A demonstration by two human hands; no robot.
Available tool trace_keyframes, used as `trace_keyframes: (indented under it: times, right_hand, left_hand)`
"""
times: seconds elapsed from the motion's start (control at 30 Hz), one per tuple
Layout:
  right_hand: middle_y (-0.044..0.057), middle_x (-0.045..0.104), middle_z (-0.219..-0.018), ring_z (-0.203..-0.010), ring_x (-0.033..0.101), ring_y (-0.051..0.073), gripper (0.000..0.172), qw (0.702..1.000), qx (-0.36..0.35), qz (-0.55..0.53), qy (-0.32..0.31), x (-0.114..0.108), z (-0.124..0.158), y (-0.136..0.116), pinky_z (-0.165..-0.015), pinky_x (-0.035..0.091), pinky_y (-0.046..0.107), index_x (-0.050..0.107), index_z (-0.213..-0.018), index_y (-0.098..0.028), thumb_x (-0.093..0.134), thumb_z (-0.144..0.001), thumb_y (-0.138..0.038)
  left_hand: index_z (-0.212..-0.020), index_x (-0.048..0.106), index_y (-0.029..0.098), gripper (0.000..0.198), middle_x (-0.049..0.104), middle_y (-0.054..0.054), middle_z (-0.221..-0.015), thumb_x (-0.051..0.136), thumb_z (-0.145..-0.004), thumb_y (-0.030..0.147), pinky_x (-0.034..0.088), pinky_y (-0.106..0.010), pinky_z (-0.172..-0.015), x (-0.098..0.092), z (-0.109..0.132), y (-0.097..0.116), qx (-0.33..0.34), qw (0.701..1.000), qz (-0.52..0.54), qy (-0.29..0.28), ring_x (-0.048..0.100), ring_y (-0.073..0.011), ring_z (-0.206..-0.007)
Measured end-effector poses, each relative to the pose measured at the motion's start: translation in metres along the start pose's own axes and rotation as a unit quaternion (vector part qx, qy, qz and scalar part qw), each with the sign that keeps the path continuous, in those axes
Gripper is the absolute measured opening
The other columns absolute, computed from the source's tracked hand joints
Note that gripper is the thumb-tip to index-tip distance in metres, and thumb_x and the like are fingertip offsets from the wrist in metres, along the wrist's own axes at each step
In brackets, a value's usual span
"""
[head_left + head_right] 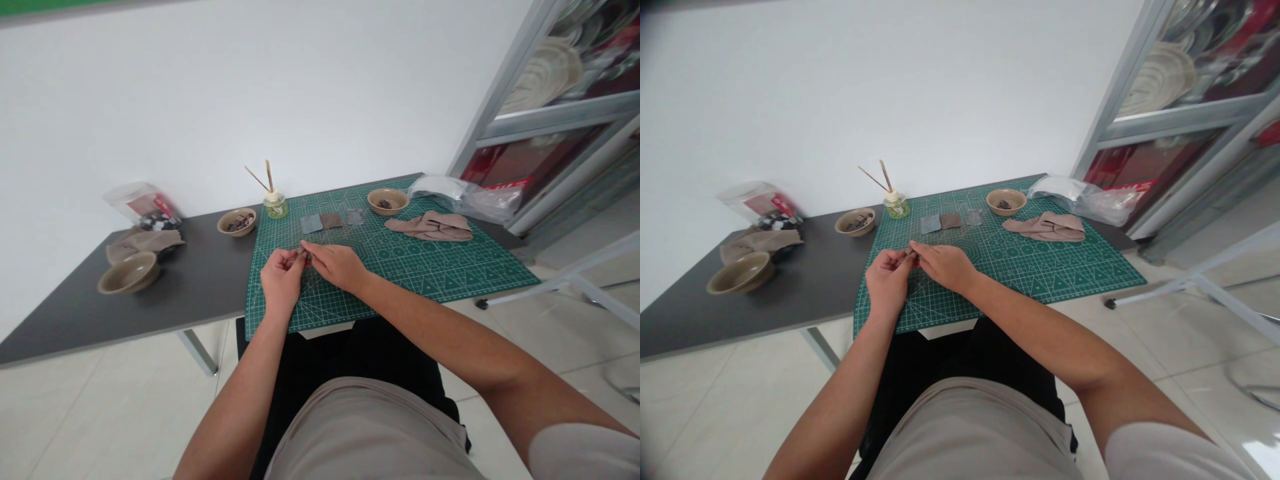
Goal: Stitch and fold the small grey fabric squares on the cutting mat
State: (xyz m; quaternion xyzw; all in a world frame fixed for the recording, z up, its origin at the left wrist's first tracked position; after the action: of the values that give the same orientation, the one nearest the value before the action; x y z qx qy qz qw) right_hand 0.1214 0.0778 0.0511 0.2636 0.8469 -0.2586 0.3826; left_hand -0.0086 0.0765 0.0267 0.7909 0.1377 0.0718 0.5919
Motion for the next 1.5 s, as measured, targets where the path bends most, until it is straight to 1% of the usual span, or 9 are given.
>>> trace_keyframes:
  times: [0.13, 0.33, 0.47, 0.63, 0.77, 0.93, 1.27, 1.37, 1.5]
  right_hand:
    - [0.012, 0.065, -0.134, -0.117, 0.066, 0.019, 0.04, 0.999, -0.043, -0.02, 0.018, -0.003, 0.001, -0.008, -0.1, 0.053, 0.033, 0.057, -0.136, -0.012, 0.043, -0.099, -0.017]
    - [0.01, 0.075, -0.115, -0.099, 0.072, 0.02, 0.037, 0.999, 0.025, -0.03, -0.014, 0.002, -0.002, 0.004, -0.087, 0.055, 0.032, 0.06, -0.132, -0.014, 0.048, -0.097, -0.02]
    - [0.007, 0.077, -0.104, -0.089, 0.073, 0.019, 0.032, 0.995, 0.082, -0.043, 0.022, -0.006, -0.001, 0.014, -0.076, 0.052, 0.028, 0.062, -0.126, -0.017, 0.048, -0.098, -0.024]
    - [0.005, 0.077, -0.099, -0.081, 0.073, 0.017, 0.028, 0.991, 0.098, -0.06, 0.073, -0.013, 0.002, 0.02, -0.072, 0.05, 0.025, 0.064, -0.12, -0.019, 0.05, -0.098, -0.028]
    - [0.004, 0.077, -0.102, -0.083, 0.073, 0.016, 0.029, 0.988, 0.103, -0.061, 0.098, -0.017, 0.003, 0.023, -0.074, 0.052, 0.024, 0.064, -0.121, -0.02, 0.049, -0.098, -0.027]
    - [0.006, 0.076, -0.112, -0.094, 0.074, 0.017, 0.032, 0.991, 0.079, -0.052, 0.096, -0.018, 0.003, 0.018, -0.083, 0.056, 0.028, 0.065, -0.125, -0.021, 0.047, -0.098, -0.022]
    - [0.008, 0.064, -0.135, -0.123, 0.063, 0.018, 0.035, 0.995, -0.098, -0.011, 0.025, -0.008, 0.002, -0.017, -0.105, 0.053, 0.036, 0.065, -0.129, -0.018, 0.049, -0.097, -0.017]
    - [0.01, 0.063, -0.137, -0.124, 0.063, 0.018, 0.036, 0.994, -0.106, -0.006, 0.021, -0.005, 0.002, -0.018, -0.105, 0.053, 0.036, 0.064, -0.13, -0.016, 0.049, -0.097, -0.016]
    - [0.011, 0.063, -0.135, -0.118, 0.066, 0.019, 0.039, 0.999, -0.04, 0.003, 0.011, -0.003, 0.001, -0.007, -0.098, 0.057, 0.034, 0.061, -0.133, -0.015, 0.048, -0.096, -0.015]
  left_hand:
    - [-0.073, 0.06, 0.02, 0.018, 0.067, 0.002, -0.066, 0.074, -0.075, 0.032, 0.05, -0.025, -0.061, -0.001, 0.0, 0.002, 0.012, 1.0, -0.022, 0.003, 0.062, -0.012, -0.06]
    - [-0.077, 0.059, 0.02, 0.018, 0.07, 0.001, -0.074, 0.075, -0.075, 0.029, 0.054, -0.027, -0.067, -0.002, 0.001, 0.002, 0.038, 0.998, 0.046, 0.006, 0.067, -0.0132, -0.065]
    - [-0.077, 0.058, 0.02, 0.019, 0.071, 0.0, -0.084, 0.075, -0.075, 0.027, 0.055, -0.026, -0.069, -0.003, 0.0, 0.007, 0.075, 0.996, 0.038, 0.008, 0.067, -0.0124, -0.072]
    - [-0.098, 0.062, 0.022, 0.025, 0.064, 0.005, -0.069, 0.074, -0.077, 0.027, 0.057, -0.028, -0.067, 0.001, -0.003, 0.006, 0.062, 0.996, 0.069, -0.008, 0.066, -0.0123, -0.063]
    - [-0.095, 0.067, 0.019, 0.025, 0.07, 0.0, -0.079, 0.076, -0.073, 0.028, 0.059, -0.031, -0.075, 0.004, -0.003, 0.003, 0.039, 0.997, 0.06, -0.017, 0.07, -0.0143, -0.071]
    - [-0.093, 0.069, 0.018, 0.023, 0.073, -0.002, -0.081, 0.074, -0.075, 0.032, 0.059, -0.031, -0.072, 0.004, -0.002, -0.003, -0.005, 0.999, 0.044, -0.02, 0.069, -0.0146, -0.068]
    - [-0.06, 0.059, 0.02, 0.017, 0.056, 0.005, -0.055, 0.067, -0.075, 0.021, 0.04, -0.022, -0.055, -0.005, 0.002, 0.021, 0.056, 0.981, -0.184, 0.027, 0.051, -0.0101, -0.053]
    - [-0.064, 0.063, 0.02, 0.011, 0.058, 0.005, -0.055, 0.069, -0.073, 0.024, 0.041, -0.022, -0.054, -0.007, 0.001, 0.015, 0.034, 0.985, -0.166, 0.034, 0.051, -0.0101, -0.053]
    - [-0.078, 0.069, 0.018, 0.018, 0.07, 0.0, -0.067, 0.073, -0.073, 0.034, 0.052, -0.026, -0.062, -0.006, -0.001, -0.003, -0.025, 0.999, -0.039, 0.028, 0.064, -0.0142, -0.06]
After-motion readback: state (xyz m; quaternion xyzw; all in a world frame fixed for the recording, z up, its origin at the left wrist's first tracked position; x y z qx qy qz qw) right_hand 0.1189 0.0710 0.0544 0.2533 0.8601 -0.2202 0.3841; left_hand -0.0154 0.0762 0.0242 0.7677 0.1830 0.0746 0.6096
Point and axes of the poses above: each hand's wrist, its own z-axis away from the middle knuckle, its own x-axis out of the palm, y = z × x, the point moved 9 cm from there along -z, towards the middle knuckle
